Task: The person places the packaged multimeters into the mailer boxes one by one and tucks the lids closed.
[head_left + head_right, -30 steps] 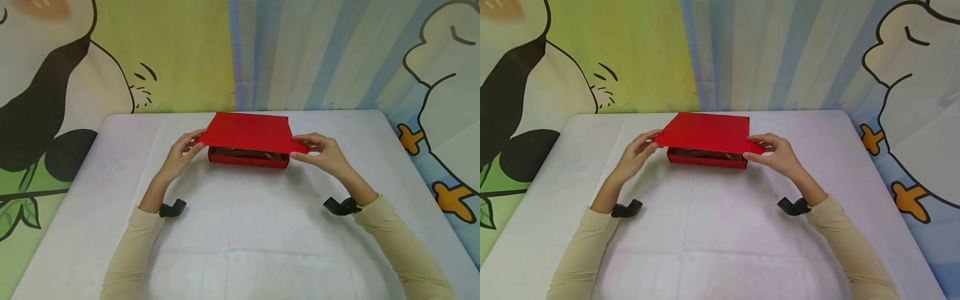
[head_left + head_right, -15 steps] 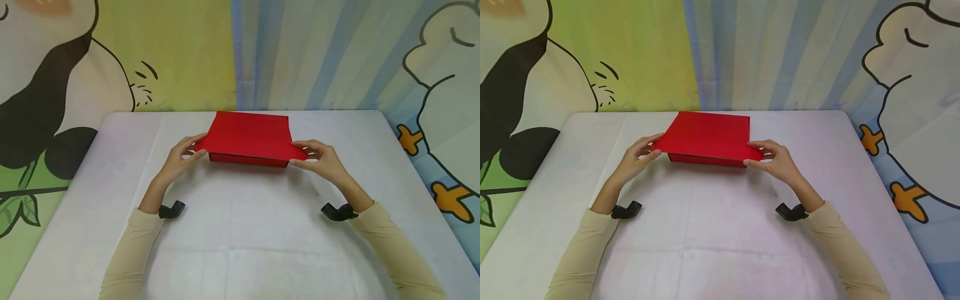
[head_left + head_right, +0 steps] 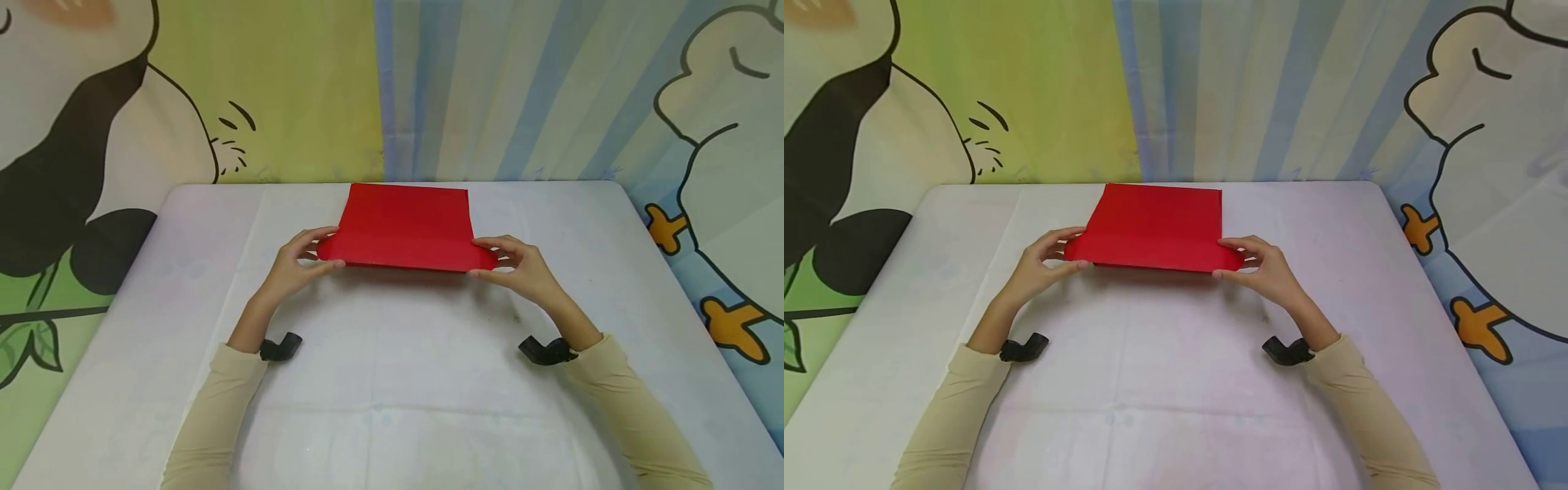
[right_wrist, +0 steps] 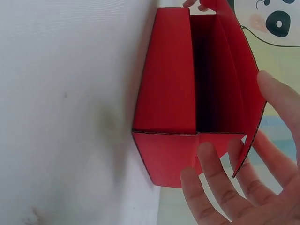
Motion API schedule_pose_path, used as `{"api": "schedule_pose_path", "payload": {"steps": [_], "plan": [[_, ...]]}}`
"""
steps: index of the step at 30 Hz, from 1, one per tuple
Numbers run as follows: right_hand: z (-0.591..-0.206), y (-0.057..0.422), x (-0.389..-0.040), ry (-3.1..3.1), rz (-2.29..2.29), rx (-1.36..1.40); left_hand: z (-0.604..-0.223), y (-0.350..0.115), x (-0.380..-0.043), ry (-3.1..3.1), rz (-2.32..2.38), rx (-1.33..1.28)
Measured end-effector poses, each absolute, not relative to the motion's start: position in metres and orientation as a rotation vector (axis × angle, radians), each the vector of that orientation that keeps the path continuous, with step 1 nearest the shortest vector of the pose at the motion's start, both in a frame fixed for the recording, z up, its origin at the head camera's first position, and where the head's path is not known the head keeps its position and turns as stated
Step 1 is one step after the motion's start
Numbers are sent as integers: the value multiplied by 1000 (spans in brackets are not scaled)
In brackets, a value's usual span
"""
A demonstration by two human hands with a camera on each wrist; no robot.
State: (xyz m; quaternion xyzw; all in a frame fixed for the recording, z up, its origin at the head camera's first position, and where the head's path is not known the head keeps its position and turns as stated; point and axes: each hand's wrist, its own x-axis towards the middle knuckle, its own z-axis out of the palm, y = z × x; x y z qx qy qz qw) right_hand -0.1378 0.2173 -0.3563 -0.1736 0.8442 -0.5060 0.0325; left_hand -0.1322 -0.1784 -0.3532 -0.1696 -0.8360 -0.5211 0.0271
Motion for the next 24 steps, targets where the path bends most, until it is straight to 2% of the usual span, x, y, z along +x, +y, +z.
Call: {"api": "schedule_pose_path", "payload": {"steps": [13,24], "plan": [[-371,218,-138,2599,-1590,-526,-361,-175,-130,-2584,-1623,-494],[-384,219,-134,2555,-1629,-673,-374,-176,-131,-2543,-1705,-519]]}}
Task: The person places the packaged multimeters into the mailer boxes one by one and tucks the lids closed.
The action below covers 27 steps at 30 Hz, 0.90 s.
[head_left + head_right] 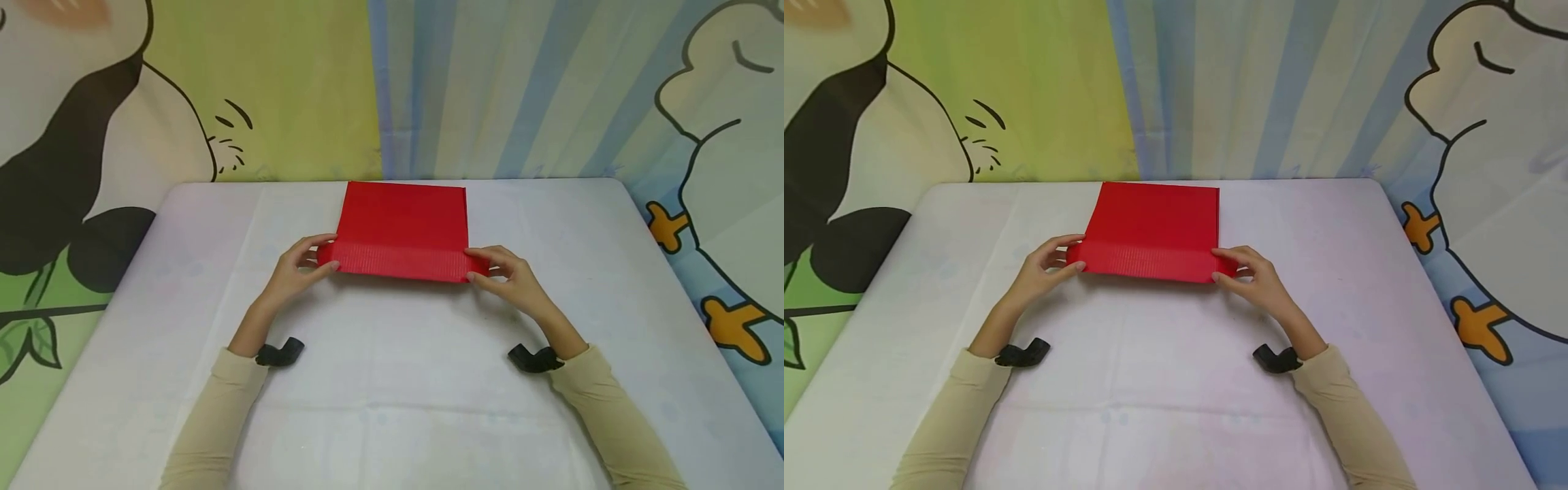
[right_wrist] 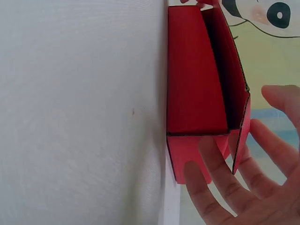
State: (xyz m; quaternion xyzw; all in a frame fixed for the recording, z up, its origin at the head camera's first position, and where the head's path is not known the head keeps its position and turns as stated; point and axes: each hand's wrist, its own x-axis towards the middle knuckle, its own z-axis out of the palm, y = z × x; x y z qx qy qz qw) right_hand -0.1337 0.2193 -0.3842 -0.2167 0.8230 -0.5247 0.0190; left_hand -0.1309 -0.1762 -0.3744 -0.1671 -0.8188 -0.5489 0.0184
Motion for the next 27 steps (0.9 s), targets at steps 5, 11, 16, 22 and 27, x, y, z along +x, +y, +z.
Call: {"api": "schedule_pose_path", "payload": {"steps": [5,11,16,22,27], "plan": [[-381,211,-130,2580,-1742,-601,-384,-178,-134,-2483,-1750,-554],[-371,195,-121,2566,-1956,-512,-395,-176,-139,-2401,-1801,-564],[-376,192,-118,2629,-1973,-567,-399,-175,-137,-2384,-1840,-553],[-381,191,-117,2659,-1938,-621,-399,-177,-134,-2385,-1856,-529],[-386,192,-118,2564,-1993,-588,-400,-176,-134,-2390,-1857,-508]]}}
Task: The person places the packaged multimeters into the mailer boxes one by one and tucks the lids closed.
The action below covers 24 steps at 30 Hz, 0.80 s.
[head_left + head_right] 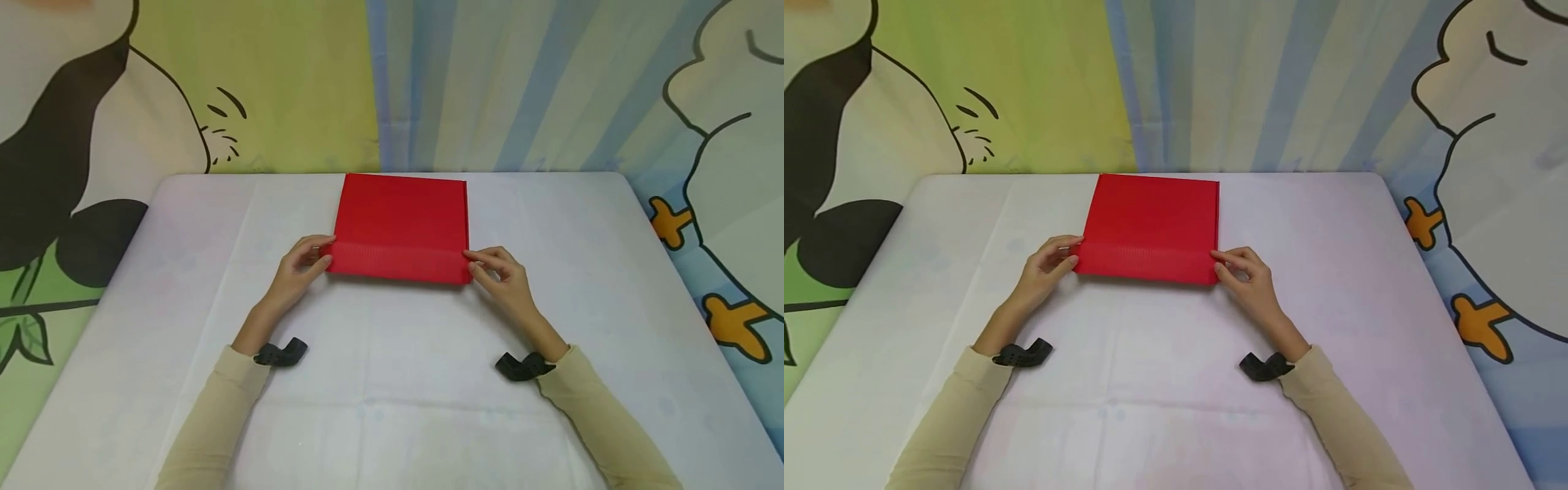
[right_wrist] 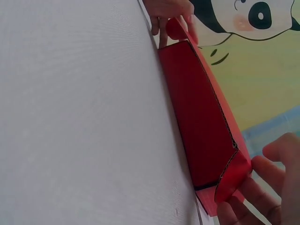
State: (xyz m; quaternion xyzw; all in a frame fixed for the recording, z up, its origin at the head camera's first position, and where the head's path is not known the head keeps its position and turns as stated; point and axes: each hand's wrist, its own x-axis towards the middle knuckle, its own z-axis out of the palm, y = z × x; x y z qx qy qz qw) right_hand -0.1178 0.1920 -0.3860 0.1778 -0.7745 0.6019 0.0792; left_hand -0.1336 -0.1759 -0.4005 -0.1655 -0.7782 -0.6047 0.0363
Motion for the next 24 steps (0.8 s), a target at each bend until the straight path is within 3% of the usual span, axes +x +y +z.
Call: {"api": "schedule_pose_path", "payload": {"steps": [10,24], "plan": [[-417,201,-130,-2232,1851,552,-398,-171,-133,-2430,-1746,-476],[-412,198,-128,-2306,1786,795,-398,-166,-131,-2448,-1549,-594]]}}
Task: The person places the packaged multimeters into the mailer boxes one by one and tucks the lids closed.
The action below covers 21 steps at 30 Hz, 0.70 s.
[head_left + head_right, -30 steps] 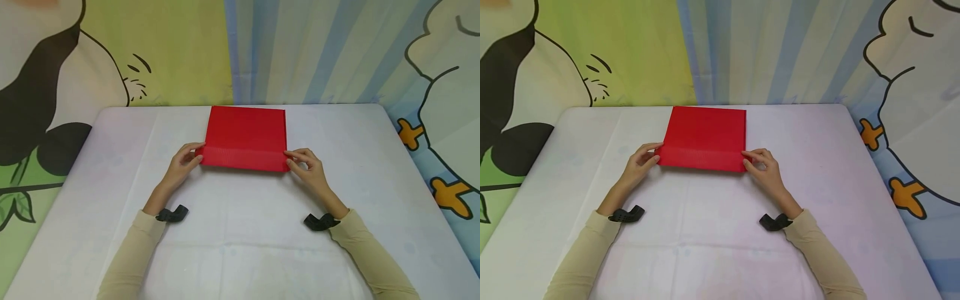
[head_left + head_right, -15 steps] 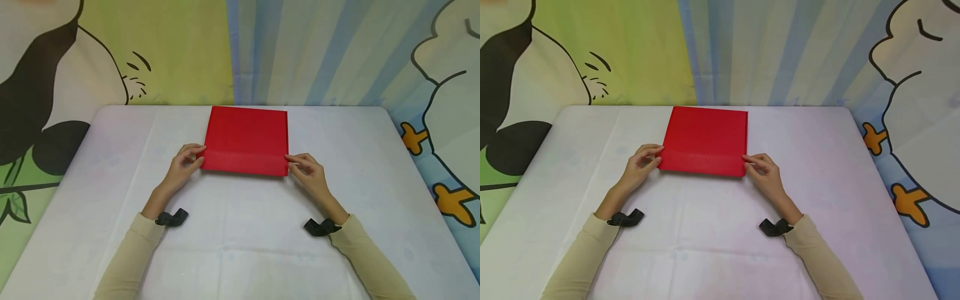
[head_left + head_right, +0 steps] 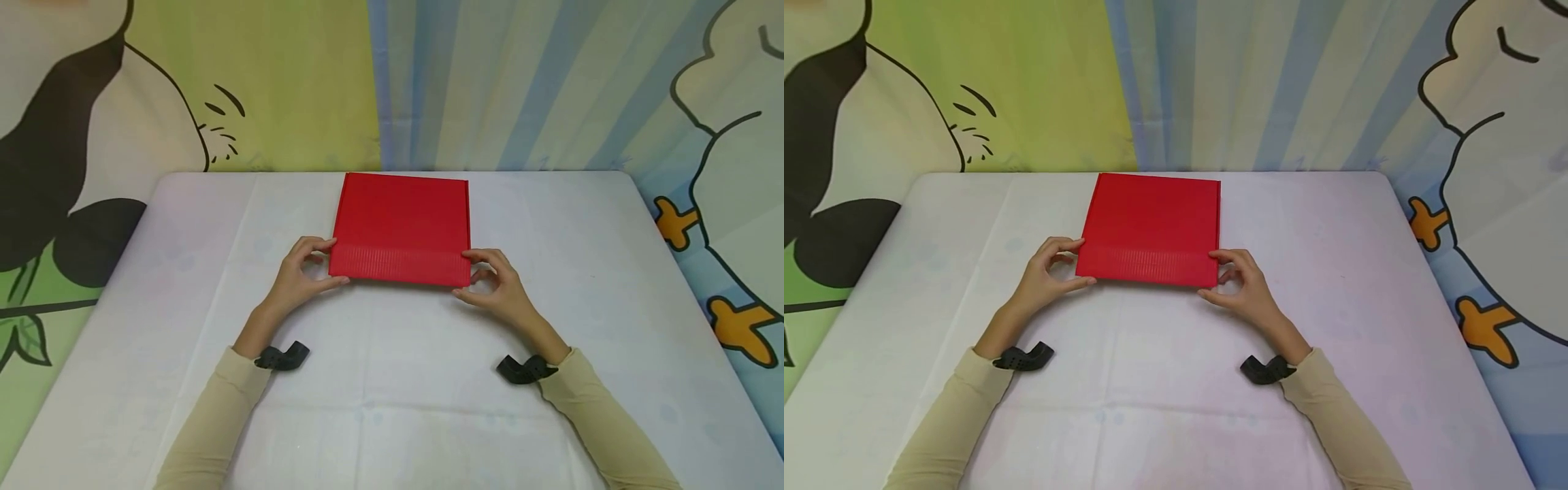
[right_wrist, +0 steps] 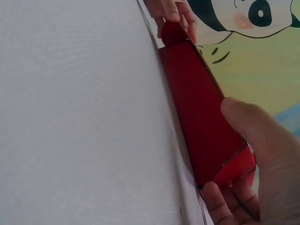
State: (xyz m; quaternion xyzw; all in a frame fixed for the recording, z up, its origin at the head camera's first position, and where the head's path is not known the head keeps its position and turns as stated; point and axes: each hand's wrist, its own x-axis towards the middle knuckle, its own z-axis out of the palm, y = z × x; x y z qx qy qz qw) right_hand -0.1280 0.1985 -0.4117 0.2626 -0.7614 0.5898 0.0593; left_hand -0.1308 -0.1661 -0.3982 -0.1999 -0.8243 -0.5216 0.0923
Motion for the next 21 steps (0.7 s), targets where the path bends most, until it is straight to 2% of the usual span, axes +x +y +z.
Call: {"api": "schedule_pose_path", "payload": {"steps": [8,15,21], "plan": [[-399,196,-123,-2332,1814,752,-398,-168,-130,-2462,-1658,-554],[-422,203,-132,-2297,1863,732,-398,-169,-130,-2446,-1676,-574],[-424,202,-132,-2257,1936,735,-401,-168,-133,-2418,-1754,-576]]}}
